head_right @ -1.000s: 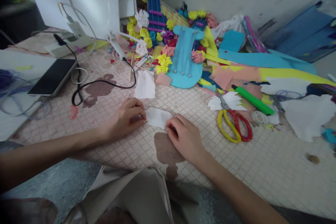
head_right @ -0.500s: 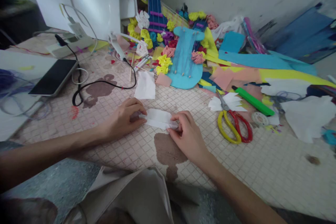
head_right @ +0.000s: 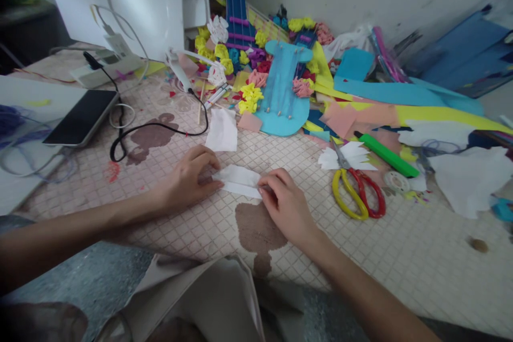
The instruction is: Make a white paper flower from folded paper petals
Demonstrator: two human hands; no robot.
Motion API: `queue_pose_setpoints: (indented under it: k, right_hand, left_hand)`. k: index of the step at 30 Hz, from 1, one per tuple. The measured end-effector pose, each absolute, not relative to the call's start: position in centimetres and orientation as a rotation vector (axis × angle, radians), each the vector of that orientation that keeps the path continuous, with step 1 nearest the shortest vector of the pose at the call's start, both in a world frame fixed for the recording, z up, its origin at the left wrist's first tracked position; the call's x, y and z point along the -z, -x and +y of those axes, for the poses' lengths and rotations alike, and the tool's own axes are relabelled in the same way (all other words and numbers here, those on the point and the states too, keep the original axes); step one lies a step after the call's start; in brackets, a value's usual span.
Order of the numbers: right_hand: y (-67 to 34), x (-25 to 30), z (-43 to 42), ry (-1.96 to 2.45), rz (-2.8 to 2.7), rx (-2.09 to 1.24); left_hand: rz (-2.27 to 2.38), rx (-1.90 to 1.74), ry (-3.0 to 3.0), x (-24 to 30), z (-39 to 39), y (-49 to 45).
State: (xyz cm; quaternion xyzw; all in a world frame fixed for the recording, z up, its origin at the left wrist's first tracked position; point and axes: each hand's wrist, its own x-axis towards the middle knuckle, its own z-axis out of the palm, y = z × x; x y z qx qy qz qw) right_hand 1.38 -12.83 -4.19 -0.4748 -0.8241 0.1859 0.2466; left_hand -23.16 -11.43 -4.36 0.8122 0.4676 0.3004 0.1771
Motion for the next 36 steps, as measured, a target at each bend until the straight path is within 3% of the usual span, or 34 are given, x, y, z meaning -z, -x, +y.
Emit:
queue_pose_setpoints:
  k: [18,30,36]
  right_hand:
    - [-1.44,4.4,-12.6,1.251,-2.217,-0.53]
    - [-1.79,5.05,-13.53,1.171,-2.325,-0.236]
    - [-1.91,4.98,-13.4,1.121,-2.383,-0.241]
  left_hand:
    - [1.032,-0.867,-2.366,4.68,-10.83,23.44]
    - [1.103,-0.84,-2.371,4.68,-11.21,23.47]
    - [1.061,-0.799,-2.411,4.62,-11.19,23.65]
